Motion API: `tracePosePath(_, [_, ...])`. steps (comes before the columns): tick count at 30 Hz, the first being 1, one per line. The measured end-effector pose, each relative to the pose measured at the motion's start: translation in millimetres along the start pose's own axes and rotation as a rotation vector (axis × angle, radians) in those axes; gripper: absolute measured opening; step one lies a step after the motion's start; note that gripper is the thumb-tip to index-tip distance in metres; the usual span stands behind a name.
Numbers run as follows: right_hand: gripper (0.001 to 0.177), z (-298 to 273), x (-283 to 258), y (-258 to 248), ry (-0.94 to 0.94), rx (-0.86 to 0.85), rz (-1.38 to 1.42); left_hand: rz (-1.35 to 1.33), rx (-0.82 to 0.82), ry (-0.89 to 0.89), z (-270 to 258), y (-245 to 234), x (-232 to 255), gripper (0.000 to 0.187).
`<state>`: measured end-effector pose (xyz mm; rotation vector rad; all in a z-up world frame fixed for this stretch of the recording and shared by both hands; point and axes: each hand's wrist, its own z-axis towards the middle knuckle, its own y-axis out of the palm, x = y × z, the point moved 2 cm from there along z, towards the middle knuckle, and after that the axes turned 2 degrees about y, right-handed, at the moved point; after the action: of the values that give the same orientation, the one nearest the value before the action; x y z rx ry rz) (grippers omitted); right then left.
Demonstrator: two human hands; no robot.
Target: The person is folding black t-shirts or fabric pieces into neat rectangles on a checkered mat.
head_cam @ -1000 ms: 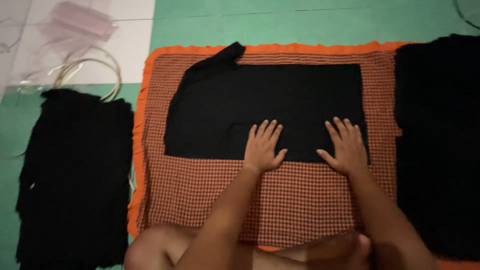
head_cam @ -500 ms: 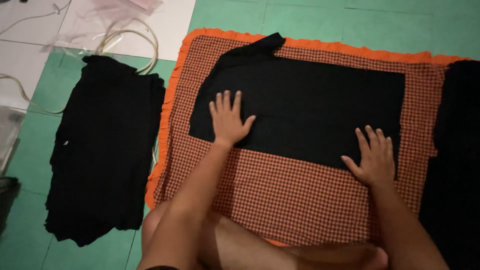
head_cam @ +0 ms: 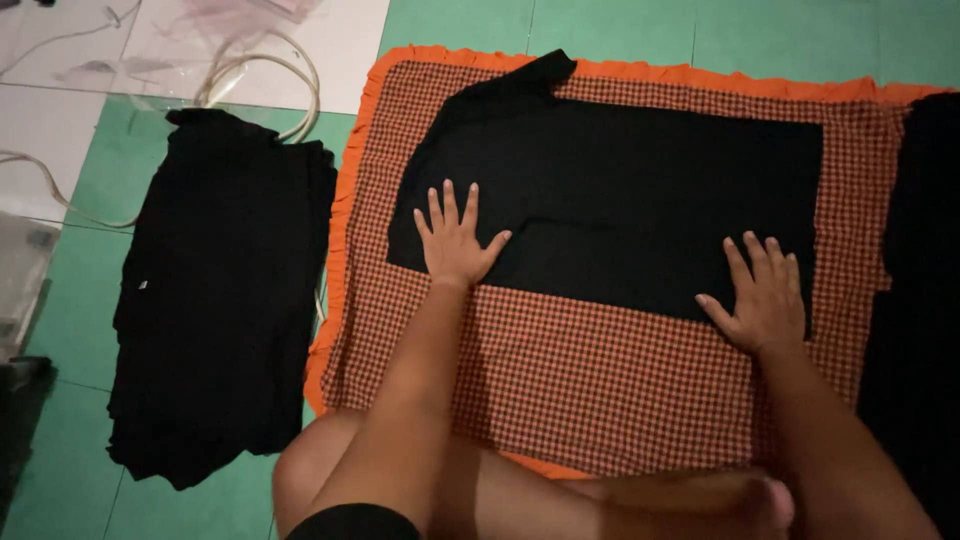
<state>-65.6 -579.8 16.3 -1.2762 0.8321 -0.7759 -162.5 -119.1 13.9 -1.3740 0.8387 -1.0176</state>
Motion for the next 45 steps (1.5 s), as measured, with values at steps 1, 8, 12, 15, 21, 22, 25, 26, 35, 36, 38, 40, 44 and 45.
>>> tracePosePath(1, [0.093,3,-2,-1,0.003,0.003,0.001,0.002,0.002,0.003,2,0,-2,0.097])
tracePosePath(8, [0.089,-1,-16,-20,-0.034,0.006,0.034,-0.012,0.006,0.016,0,5,-3,0.099])
tracePosePath(12, [0.093,3,-2,-5,-0.035,-0.018,-0.013,-0.043,0.009,0.027,-3,-12,-2,0.097])
tracePosePath(15, [0.097,4,7,5,-0.037,-0.078,-0.062,-0.073,0.018,0.032,-3,-13,-3,0.098])
tracePosePath(21, [0.108,9,26,2,-0.039,-0.286,-0.034,-0.061,0.025,0.051,-1,-5,-6,0.097])
tracePosePath(22, [0.108,10,26,1,-0.04,-0.285,-0.039,-0.066,0.027,0.049,-2,-6,-6,0.097])
tracePosePath(25, [0.11,14,29,-1,-0.038,-0.337,-0.083,-0.095,0.032,0.05,-3,-6,-5,0.097])
tracePosePath(26, [0.113,16,30,0,-0.031,-0.361,-0.092,-0.09,0.031,0.049,-2,-5,-6,0.098])
tracePosePath(35, [0.084,77,48,-28,0.05,-0.296,-0.302,-0.005,-0.151,0.046,8,-12,-6,0.1])
tracePosePath(36, [0.063,86,60,-22,0.085,-0.208,-0.321,0.081,-0.222,0.037,10,-13,-5,0.1])
tracePosePath(38, [0.061,117,91,-10,0.126,-0.209,-0.318,0.155,-0.249,0.036,31,-31,10,0.097])
tracePosePath(40, [0.058,144,101,-11,0.164,-0.215,-0.31,0.232,-0.281,0.03,57,-30,24,0.095])
tracePosePath(44, [0.054,178,104,-24,0.195,-0.122,-0.053,0.111,0.015,0.264,123,-12,36,0.056])
tracePosePath(45, [0.053,195,93,-26,0.21,-0.108,-0.036,0.135,0.032,0.28,137,-10,49,0.054])
